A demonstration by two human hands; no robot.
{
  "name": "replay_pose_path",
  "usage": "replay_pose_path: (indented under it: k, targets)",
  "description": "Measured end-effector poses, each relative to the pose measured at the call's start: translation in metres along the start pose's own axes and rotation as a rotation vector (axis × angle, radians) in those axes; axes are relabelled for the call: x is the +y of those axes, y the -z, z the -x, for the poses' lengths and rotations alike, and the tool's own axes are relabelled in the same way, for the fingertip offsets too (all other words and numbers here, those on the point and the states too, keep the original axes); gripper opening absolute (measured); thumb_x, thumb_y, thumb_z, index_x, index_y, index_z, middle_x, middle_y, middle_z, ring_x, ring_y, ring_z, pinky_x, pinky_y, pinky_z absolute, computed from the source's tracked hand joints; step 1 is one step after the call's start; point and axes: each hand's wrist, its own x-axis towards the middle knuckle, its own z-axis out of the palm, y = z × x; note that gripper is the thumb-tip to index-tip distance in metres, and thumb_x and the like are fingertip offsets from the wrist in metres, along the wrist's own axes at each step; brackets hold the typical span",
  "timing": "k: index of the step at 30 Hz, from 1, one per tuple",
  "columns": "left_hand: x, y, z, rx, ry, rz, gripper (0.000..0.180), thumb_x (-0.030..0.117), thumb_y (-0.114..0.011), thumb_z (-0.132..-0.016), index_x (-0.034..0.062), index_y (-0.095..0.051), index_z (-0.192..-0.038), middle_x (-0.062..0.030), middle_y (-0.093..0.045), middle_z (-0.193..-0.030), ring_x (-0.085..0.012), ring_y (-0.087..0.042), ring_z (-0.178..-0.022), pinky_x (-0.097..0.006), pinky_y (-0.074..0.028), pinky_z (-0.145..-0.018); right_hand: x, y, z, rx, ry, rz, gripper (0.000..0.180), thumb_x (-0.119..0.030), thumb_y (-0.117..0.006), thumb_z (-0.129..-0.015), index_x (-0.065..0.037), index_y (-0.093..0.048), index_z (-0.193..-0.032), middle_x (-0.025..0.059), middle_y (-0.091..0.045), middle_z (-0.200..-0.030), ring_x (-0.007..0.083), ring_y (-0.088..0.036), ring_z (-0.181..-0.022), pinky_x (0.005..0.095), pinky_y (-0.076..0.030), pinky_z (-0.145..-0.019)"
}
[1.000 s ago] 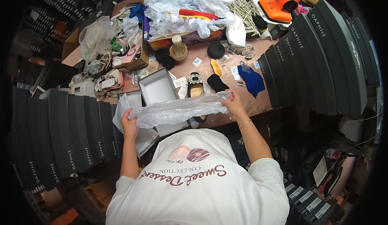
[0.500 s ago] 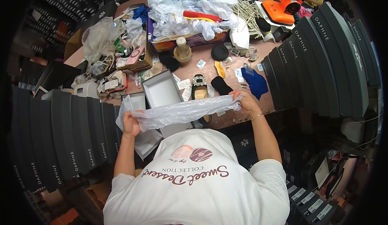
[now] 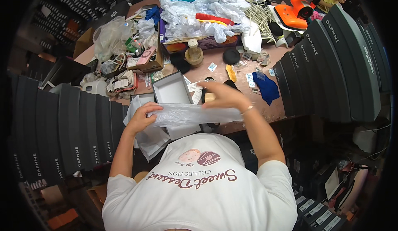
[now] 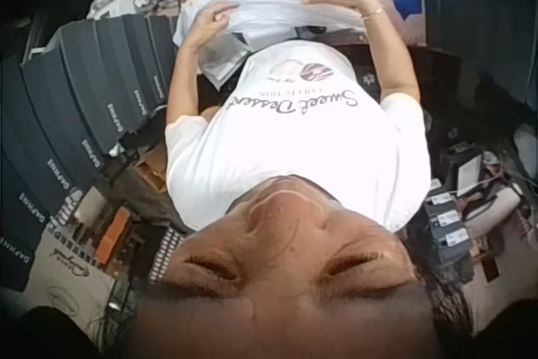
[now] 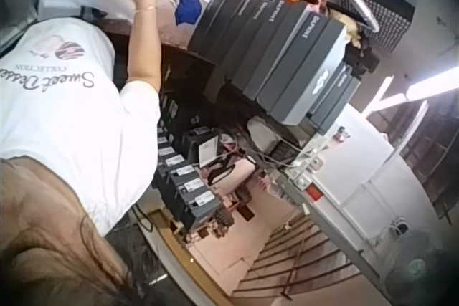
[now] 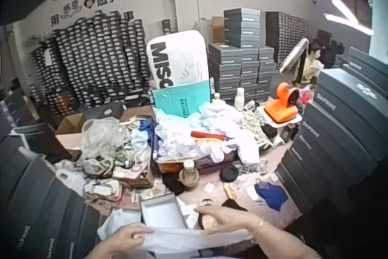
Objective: Packaging manufactured shoes into boxes with protective tissue paper and silica gel packets.
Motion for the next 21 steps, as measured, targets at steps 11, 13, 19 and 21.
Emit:
replay_pose_path:
  k: [11,13,19,21]
  targets:
    - [-0.002,0.025,0.015,0.061,-0.101,-0.134,0.042,-0.002,-0.053,-0.069,0.0015,-0.063,-0.110,-0.0083,-0.059,-0.108,-0.0169,-0.057,-0.093,-0.024,-0.044,-0.074,0.086,0.018,0.159,-0.216,-0.807,0.538,0.023,-0.013,-0.058,-0.071,-0.001,-0.069,-0.088,0.0212,-0.066,-0.079,0.0353,-0.065,-0.077,0.0422,-0.051,-0.073]
    - [-0.012,0.014,0.007,0.029,-0.168,-0.120,0.042,-0.002,-0.052,-0.071,0.0017,-0.063,-0.111,-0.0080,-0.059,-0.108,-0.0161,-0.057,-0.092,-0.024,-0.043,-0.072,0.070,0.034,0.162,-0.178,-0.935,0.579,0.032,-0.014,-0.061,-0.075,0.002,-0.064,-0.103,0.0213,-0.064,-0.105,0.0348,-0.062,-0.099,0.0401,-0.049,-0.085]
    - [0.021,0.002,-0.021,-0.122,-0.216,-0.135,0.042,-0.002,-0.052,-0.072,0.0023,-0.063,-0.112,-0.0069,-0.059,-0.106,-0.0139,-0.057,-0.091,-0.022,-0.044,-0.071,-0.012,-0.044,0.029,-0.060,-0.139,-0.044,0.068,-0.029,-0.071,-0.078,0.000,-0.044,-0.133,0.0208,-0.061,-0.114,0.0335,-0.063,-0.093,0.0398,-0.048,-0.081]
    - [0.023,0.009,-0.023,-0.142,-0.237,-0.127,0.041,-0.002,-0.053,-0.073,0.0024,-0.062,-0.113,-0.0063,-0.059,-0.104,-0.0131,-0.057,-0.087,-0.022,-0.044,-0.068,0.005,-0.061,0.032,-0.177,-0.288,0.010,0.053,-0.026,-0.067,-0.080,0.001,-0.052,-0.123,0.0194,-0.064,-0.105,0.0331,-0.063,-0.086,0.0399,-0.048,-0.077]
